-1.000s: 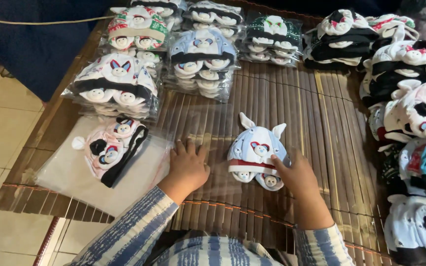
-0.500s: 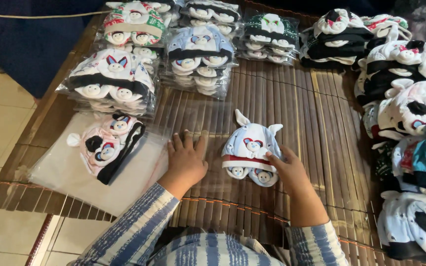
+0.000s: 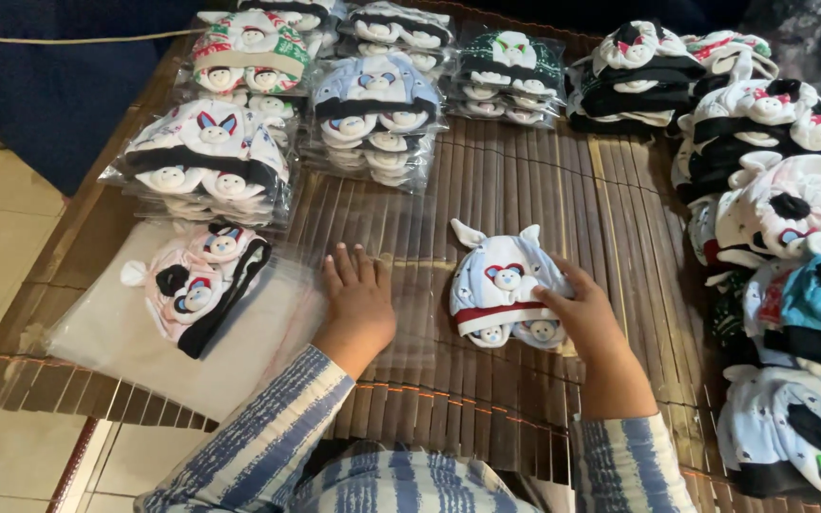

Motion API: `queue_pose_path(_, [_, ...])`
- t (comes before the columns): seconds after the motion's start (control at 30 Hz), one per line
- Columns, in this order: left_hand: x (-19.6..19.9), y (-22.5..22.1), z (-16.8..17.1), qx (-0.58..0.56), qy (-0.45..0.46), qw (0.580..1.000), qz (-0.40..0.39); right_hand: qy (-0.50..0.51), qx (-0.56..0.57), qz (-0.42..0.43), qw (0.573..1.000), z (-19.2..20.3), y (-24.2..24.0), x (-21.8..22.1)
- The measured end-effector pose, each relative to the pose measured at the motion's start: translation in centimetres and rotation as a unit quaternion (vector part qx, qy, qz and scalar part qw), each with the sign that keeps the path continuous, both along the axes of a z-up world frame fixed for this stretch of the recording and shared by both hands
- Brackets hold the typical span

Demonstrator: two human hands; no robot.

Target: Packaging baby hats into individual plastic bags

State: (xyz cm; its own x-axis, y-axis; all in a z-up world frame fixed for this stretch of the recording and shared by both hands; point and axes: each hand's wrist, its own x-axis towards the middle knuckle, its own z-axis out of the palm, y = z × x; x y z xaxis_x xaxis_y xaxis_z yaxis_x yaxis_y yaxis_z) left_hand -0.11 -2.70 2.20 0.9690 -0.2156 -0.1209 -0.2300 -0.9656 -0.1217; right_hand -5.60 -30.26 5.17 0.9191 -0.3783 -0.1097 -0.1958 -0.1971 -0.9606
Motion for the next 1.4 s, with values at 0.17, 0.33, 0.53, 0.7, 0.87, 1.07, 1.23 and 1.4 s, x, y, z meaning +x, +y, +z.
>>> queue_pose_path(0.17, [-0.2, -2.9, -0.4, -0.119, -0.146, 0.967, -0.171, 0.096, -0.14, 0.007, 0.985, -2.6, -3.5, 1.3])
queue_pose_path(0.33, [1.0, -6.5, -3.2, -0.227, -0.365, 0.816, -0.385, 0.179, -0.267, 0.026, 0.947, -5.5, -5.6, 1.8])
queue_pose_path(0.53, [1.8, -6.3, -2.1, -0.214, -0.321, 0.786, -0.483, 0.179, -0.274, 0.028, 0.944, -5.6, -5.9, 1.3])
queue_pose_path(0.7, [2.5, -6.1, -2.7, -0.193, -0.294, 0.772, -0.53, 0.157, -0.222, -0.01, 0.962, -8.5, -7.1, 1.7])
queue_pose_path(0.87, [3.5, -6.6, -2.2, -0.199, -0.341, 0.721, -0.569, 0.133, -0.201, -0.008, 0.97, -8.6, -6.9, 1.3])
queue_pose_path(1.07, [3.2, -7.2, -2.4, -0.211, -0.328, 0.717, -0.578, 0.124, -0.246, 0.002, 0.961, -8.1, -6.5, 1.2])
queue_pose_path(1.23, [2.5, -8.1, -2.9, -0.249, -0.277, 0.736, -0.565, 0.067, -0.375, 0.001, 0.925, -6.2, -4.5, 1.8])
queue_pose_path(1.4, [2.9, -8.8, -4.8, -0.321, -0.182, 0.779, -0.507, -0.227, -0.578, 0.033, 0.783, -4.7, -1.3, 0.4])
